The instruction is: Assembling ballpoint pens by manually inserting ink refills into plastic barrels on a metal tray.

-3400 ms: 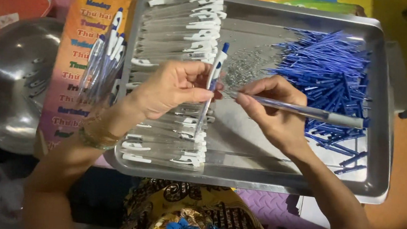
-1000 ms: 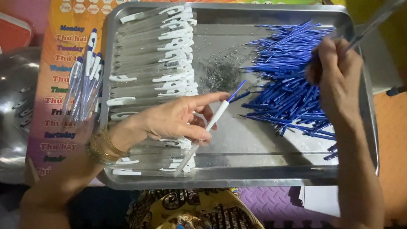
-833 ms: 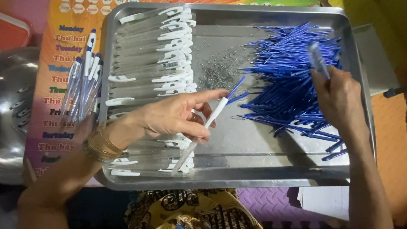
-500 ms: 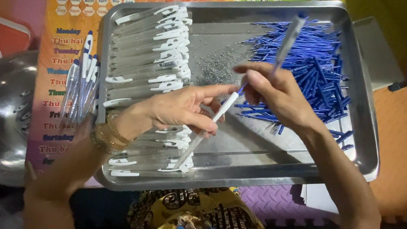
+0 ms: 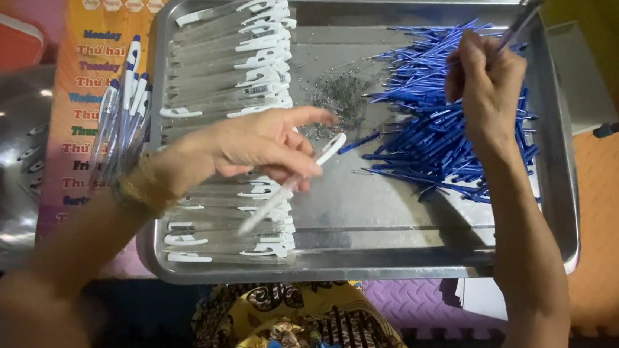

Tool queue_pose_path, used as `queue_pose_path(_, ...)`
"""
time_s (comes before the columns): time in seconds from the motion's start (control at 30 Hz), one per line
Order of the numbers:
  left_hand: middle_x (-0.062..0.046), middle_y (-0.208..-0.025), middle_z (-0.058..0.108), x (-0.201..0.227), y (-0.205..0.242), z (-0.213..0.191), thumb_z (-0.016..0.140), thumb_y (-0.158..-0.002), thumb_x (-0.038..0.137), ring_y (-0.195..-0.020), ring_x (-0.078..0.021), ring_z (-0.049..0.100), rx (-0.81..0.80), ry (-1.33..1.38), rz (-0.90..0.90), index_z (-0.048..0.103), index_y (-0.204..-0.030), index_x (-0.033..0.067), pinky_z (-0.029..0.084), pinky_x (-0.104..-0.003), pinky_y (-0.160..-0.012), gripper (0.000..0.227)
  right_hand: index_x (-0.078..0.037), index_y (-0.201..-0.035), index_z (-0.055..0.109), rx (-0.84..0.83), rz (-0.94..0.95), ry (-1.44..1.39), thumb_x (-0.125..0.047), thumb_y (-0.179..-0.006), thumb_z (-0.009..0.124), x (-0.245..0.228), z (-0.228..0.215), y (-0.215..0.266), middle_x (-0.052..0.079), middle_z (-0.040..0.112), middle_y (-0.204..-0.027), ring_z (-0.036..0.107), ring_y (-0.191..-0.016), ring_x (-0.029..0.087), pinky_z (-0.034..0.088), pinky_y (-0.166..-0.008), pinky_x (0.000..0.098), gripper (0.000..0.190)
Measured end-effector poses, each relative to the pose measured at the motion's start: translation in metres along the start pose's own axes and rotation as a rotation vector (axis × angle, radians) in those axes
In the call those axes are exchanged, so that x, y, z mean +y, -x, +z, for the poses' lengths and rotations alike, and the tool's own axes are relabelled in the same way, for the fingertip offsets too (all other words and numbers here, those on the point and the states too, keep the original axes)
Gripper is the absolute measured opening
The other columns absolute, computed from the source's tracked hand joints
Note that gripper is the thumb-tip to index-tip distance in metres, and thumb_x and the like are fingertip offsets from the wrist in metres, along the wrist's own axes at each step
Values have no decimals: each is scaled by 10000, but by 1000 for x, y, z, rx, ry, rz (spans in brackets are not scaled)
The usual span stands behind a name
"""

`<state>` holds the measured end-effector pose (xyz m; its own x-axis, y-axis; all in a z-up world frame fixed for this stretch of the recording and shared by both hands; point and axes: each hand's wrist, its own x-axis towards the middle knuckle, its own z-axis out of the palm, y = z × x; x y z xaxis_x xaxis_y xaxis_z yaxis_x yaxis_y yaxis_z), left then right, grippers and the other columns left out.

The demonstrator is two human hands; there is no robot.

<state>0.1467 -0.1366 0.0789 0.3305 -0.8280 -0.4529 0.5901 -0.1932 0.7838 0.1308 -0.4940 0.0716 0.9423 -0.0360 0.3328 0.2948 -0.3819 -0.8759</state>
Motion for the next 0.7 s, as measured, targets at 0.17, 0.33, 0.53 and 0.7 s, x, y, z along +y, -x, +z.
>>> queue_pose_path(0.17,-323,-1140,808,26,-1,-3,809,-878,-21,-800,-257,811,149,69,-59,279,-1781,102,657,-207,-575,1054,-24,-985,654,42,-176,291,-223,-1335,527,16,0,3,70,632,-768,615,-629,152,511,-583,294,422)
queue_pose_path(0.33,-250,-1227,769,28,3,2,807,-850,-8,-931,-271,815,249,137,-56,449,-1699,141,694,-238,-746,934,20,-1070,676,6,-424,713,-68,-1283,759,54,-4,7,139,691,-919,599,-718,217,423,-547,357,245)
queue_pose_path(0.53,-223,-1213,612,25,12,2,745,-872,-109,-990,-360,765,269,168,35,464,-1688,257,705,-380,-835,937,28,-1128,665,23,-431,778,-86,-1302,793,54,-4,10,164,714,-954,633,-777,246,475,-599,384,244)
queue_pose_path(0.7,-150,-1107,715,25,24,6,801,-854,-71,-1017,-302,778,324,116,144,377,-1703,253,709,-424,-999,1003,-27,-1082,641,8,-505,740,-335,-1412,484,55,-4,9,69,656,-859,618,-715,193,462,-632,366,478)
